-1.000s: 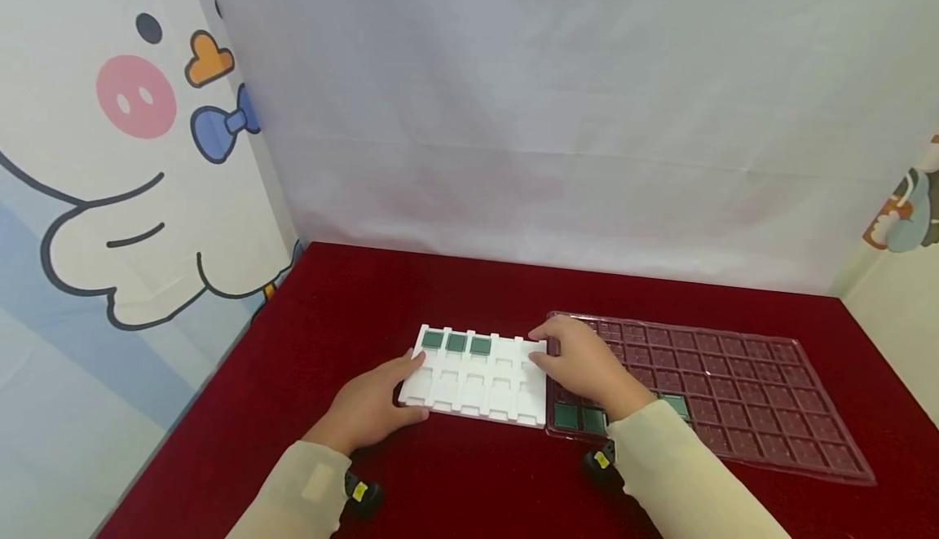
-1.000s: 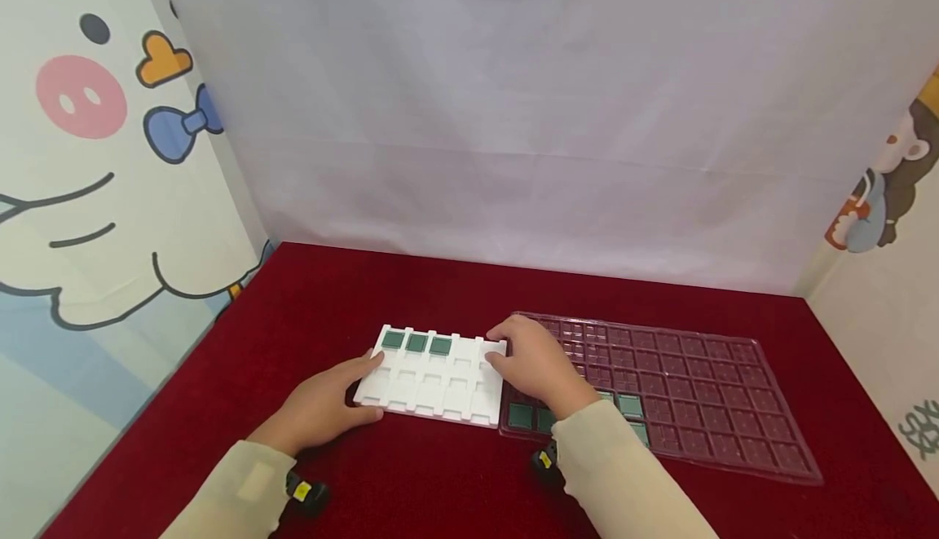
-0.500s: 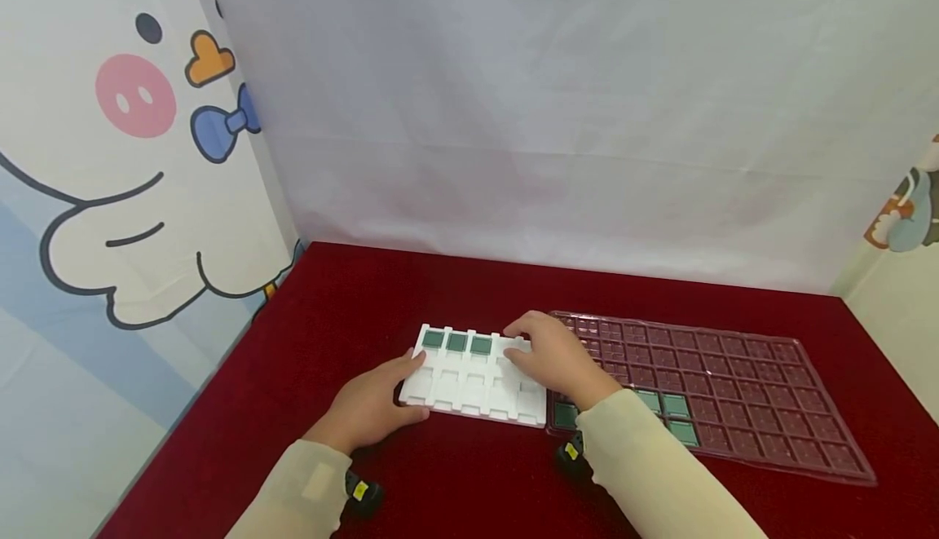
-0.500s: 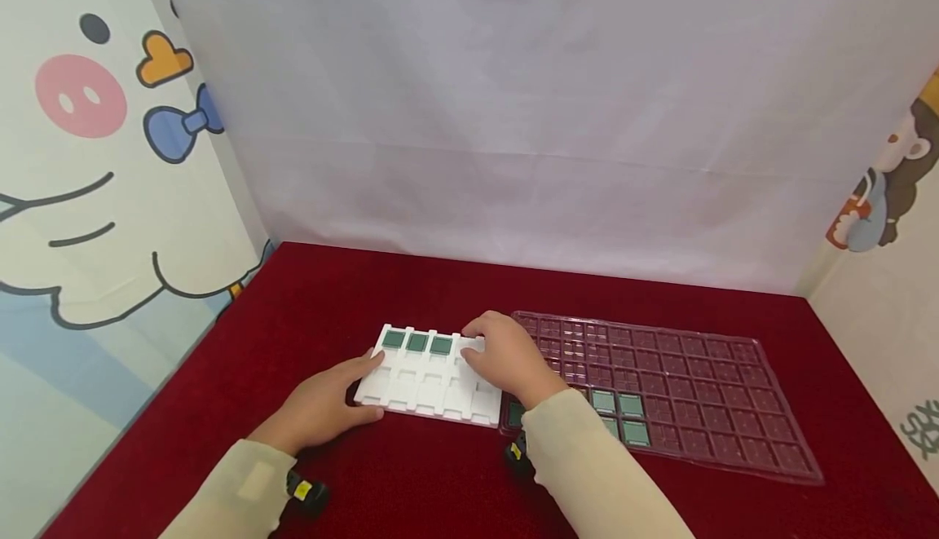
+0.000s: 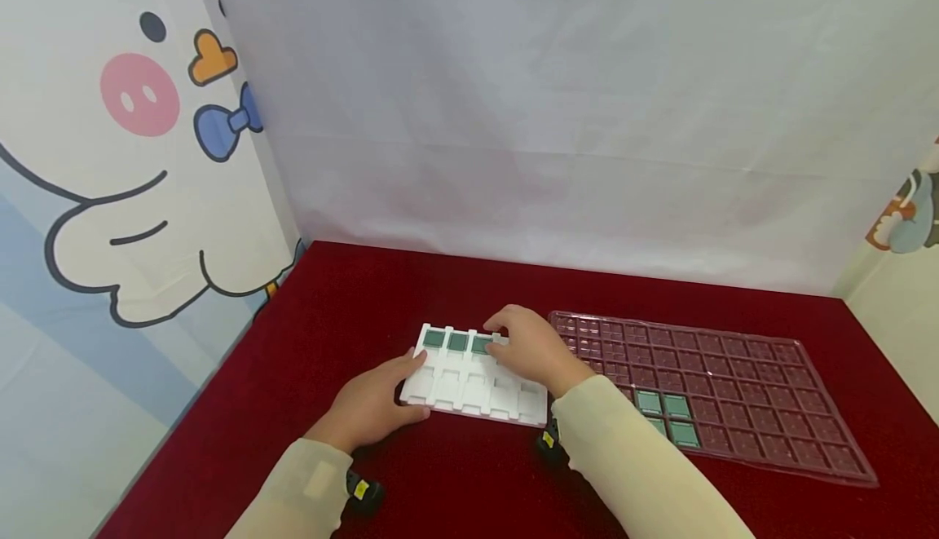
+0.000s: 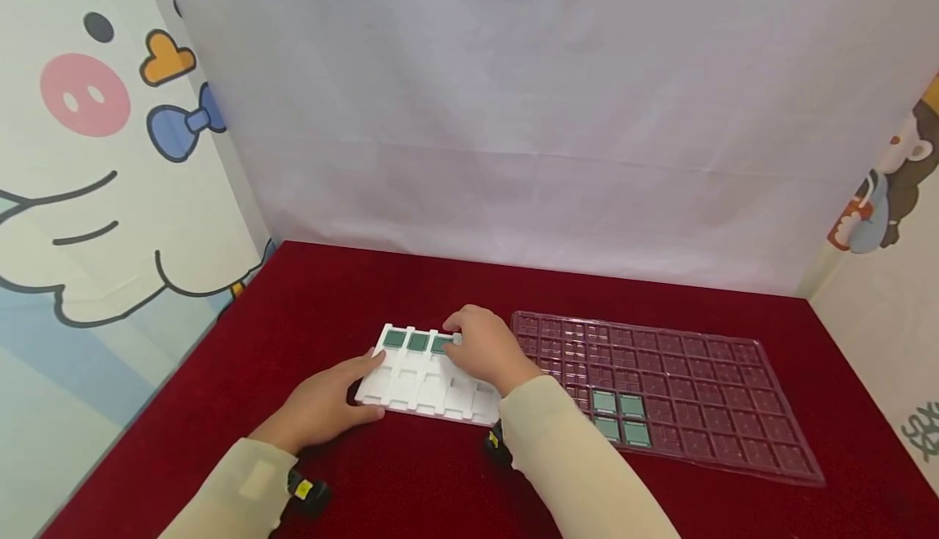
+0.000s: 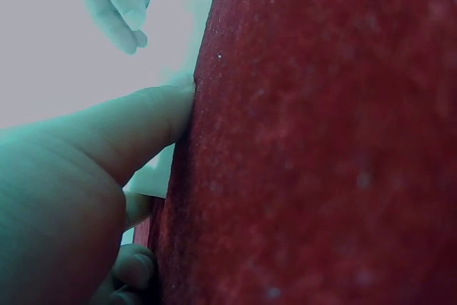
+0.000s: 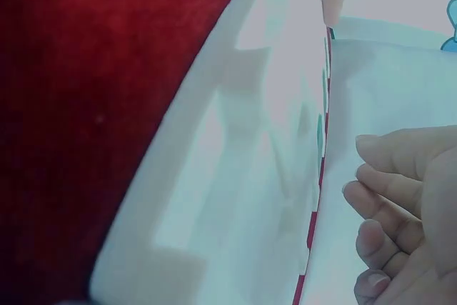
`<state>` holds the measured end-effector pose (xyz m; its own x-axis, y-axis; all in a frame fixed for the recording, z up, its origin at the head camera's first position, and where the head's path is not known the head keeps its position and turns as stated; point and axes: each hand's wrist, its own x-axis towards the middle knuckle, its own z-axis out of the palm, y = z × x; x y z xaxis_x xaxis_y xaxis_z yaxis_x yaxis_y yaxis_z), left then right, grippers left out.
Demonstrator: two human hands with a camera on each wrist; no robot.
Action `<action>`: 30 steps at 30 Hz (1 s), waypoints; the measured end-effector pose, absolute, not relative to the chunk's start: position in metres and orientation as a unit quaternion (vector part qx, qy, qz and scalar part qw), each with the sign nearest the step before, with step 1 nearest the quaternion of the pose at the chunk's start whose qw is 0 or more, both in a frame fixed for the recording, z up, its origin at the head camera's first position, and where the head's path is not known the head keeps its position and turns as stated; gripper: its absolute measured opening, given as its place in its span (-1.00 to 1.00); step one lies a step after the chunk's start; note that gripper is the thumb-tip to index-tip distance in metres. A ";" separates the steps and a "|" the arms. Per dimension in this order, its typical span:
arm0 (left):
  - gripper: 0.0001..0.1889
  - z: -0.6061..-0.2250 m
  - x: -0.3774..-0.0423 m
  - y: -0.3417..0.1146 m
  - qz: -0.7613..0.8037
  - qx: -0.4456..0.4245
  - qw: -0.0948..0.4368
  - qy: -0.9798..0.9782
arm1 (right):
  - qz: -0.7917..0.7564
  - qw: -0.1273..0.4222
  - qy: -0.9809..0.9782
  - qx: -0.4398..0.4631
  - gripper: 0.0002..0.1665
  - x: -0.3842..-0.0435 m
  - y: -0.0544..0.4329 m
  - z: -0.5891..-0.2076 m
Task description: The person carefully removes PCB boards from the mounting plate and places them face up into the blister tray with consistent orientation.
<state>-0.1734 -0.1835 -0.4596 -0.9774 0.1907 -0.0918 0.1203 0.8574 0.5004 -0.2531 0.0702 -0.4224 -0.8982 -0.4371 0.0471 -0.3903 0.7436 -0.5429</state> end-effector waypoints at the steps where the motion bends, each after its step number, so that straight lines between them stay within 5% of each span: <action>1: -0.11 -0.460 -0.173 -0.184 0.255 0.081 0.069 0.961 | -0.280 0.044 0.933 -0.222 -0.64 -0.254 0.069 -0.422; 30: -0.13 -0.455 -0.171 -0.184 0.253 0.081 0.084 0.960 | -0.338 0.073 0.922 -0.176 -0.60 -0.256 0.059 -0.444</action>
